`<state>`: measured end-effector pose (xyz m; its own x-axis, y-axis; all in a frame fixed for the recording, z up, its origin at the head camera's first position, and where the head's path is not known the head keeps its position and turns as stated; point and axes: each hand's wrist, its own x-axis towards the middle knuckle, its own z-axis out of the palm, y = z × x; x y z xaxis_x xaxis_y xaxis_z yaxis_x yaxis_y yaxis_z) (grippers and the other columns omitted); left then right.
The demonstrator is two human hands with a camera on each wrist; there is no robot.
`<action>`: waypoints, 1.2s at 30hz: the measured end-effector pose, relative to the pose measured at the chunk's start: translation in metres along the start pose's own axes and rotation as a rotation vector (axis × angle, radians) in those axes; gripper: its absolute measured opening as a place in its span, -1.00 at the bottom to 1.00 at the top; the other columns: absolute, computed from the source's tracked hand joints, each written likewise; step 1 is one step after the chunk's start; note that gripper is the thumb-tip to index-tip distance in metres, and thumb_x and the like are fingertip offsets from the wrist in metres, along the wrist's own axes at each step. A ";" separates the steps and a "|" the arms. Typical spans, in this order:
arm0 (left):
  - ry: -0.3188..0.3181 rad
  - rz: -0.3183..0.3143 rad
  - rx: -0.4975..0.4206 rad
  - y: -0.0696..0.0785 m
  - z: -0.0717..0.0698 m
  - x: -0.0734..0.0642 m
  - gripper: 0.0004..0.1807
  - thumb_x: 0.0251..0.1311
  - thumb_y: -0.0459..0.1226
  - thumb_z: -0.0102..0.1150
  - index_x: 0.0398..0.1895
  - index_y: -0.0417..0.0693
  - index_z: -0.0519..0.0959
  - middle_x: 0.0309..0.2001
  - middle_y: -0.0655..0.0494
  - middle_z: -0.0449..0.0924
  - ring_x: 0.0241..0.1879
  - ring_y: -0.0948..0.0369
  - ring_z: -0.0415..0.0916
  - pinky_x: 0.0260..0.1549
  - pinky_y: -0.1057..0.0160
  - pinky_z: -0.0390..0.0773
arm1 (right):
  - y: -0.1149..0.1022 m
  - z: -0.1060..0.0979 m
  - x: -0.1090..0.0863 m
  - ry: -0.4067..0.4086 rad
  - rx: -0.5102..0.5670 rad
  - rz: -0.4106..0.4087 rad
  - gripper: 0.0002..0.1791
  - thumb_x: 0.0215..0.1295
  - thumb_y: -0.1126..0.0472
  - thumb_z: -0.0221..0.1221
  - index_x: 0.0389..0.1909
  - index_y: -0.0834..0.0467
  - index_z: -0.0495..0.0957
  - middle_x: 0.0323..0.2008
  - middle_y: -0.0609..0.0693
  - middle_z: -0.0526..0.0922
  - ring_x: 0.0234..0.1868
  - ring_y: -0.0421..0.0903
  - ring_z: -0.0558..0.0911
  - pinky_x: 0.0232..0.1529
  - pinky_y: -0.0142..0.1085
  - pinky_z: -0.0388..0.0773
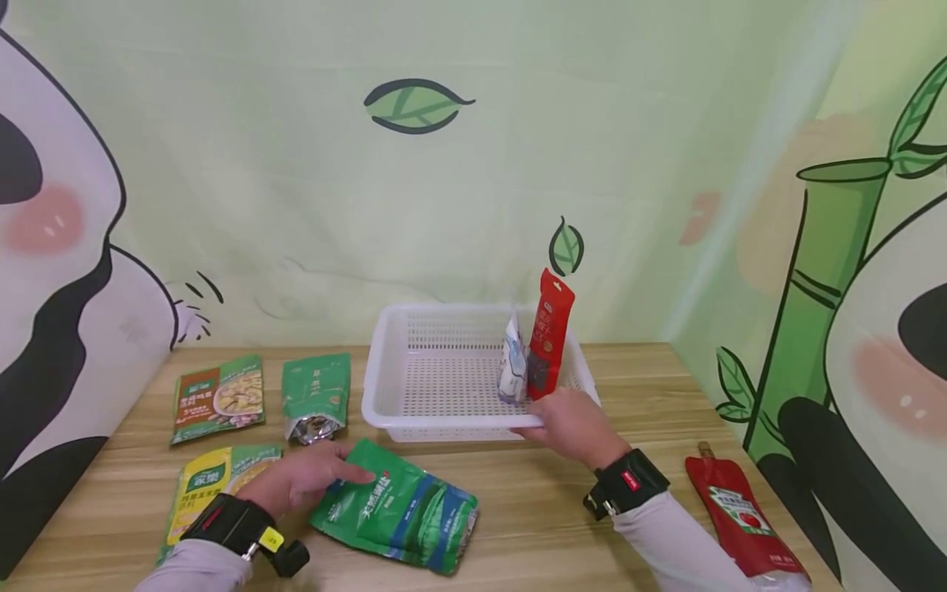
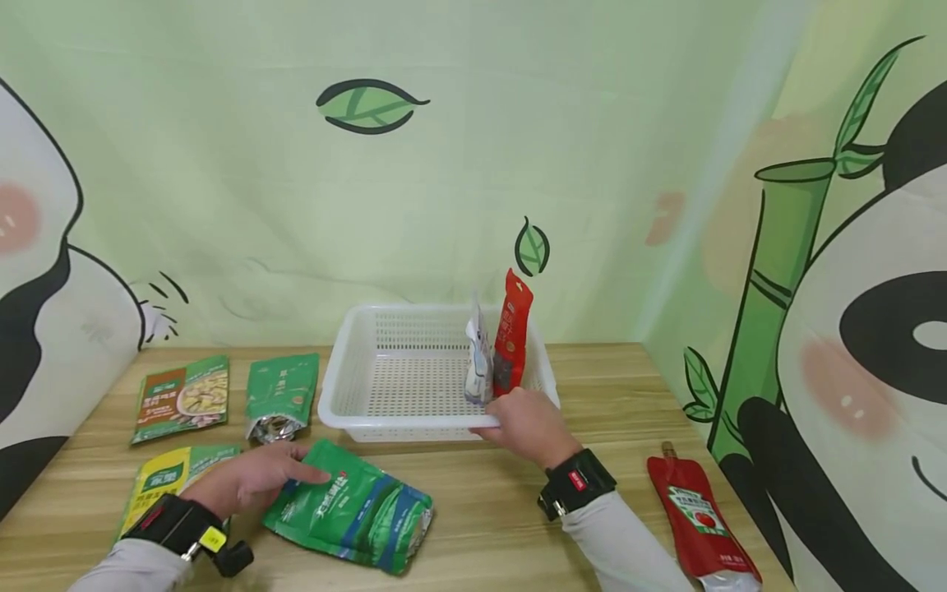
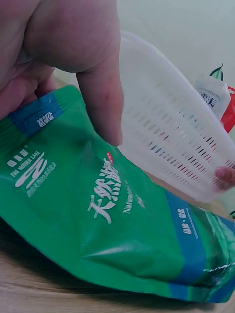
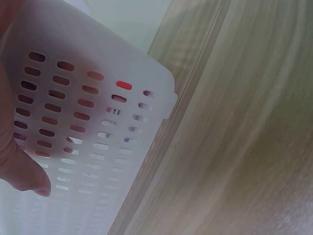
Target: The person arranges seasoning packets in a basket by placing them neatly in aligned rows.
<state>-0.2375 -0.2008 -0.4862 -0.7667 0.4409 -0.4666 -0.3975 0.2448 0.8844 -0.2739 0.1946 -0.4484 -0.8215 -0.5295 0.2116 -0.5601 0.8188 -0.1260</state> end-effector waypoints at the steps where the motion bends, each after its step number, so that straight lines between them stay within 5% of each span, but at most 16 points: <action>1: -0.001 -0.008 -0.014 0.000 0.000 0.000 -0.49 0.25 -0.35 0.32 0.26 -0.29 0.49 -0.09 0.00 0.76 -0.13 0.10 0.72 -0.04 0.06 0.70 | -0.001 0.000 0.000 0.003 -0.007 -0.001 -0.59 0.22 -0.08 0.43 -0.02 0.09 0.77 -0.44 -0.16 0.76 -0.59 -0.33 0.48 -0.53 -0.49 0.42; 8: -0.012 -0.037 -0.045 0.002 0.000 -0.002 -0.53 0.27 -0.37 0.30 0.23 -0.25 0.47 -0.09 -0.01 0.74 -0.11 0.09 0.72 -0.02 0.04 0.69 | -0.004 -0.002 0.001 0.020 -0.006 -0.001 -0.60 0.20 -0.06 0.44 -0.06 0.11 0.77 -0.46 -0.15 0.75 -0.59 -0.32 0.48 -0.52 -0.49 0.41; 24: -0.182 0.009 -0.111 -0.004 0.003 -0.006 -0.53 0.34 -0.36 0.23 0.28 -0.28 0.41 0.03 -0.08 0.72 0.01 0.01 0.72 0.06 -0.06 0.67 | -0.006 0.002 0.003 0.008 0.009 -0.004 -0.58 0.23 -0.10 0.42 0.00 0.06 0.77 -0.45 -0.18 0.75 -0.61 -0.36 0.48 -0.53 -0.50 0.43; 29: -0.112 0.019 -0.057 0.000 0.013 -0.009 -0.51 0.35 -0.34 0.22 0.29 -0.27 0.35 0.02 -0.09 0.70 -0.03 0.02 0.71 0.02 -0.05 0.68 | -0.005 0.001 0.003 0.016 -0.004 0.001 -0.61 0.22 -0.09 0.43 -0.07 0.07 0.79 -0.60 -0.22 0.66 -0.66 -0.36 0.42 -0.58 -0.48 0.35; 36: 0.061 0.060 0.214 0.023 0.029 -0.017 -0.65 0.34 -0.28 0.27 0.10 -0.23 0.47 -0.12 -0.03 0.71 -0.17 0.10 0.69 -0.12 0.07 0.69 | -0.003 -0.004 0.001 -0.021 -0.010 0.017 -0.64 0.22 -0.12 0.42 -0.12 0.04 0.79 -0.67 -0.28 0.56 -0.68 -0.36 0.40 -0.59 -0.47 0.32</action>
<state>-0.2191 -0.1778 -0.4578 -0.8172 0.4087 -0.4063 -0.2394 0.4006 0.8844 -0.2728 0.1919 -0.4440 -0.8330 -0.5201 0.1888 -0.5451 0.8298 -0.1197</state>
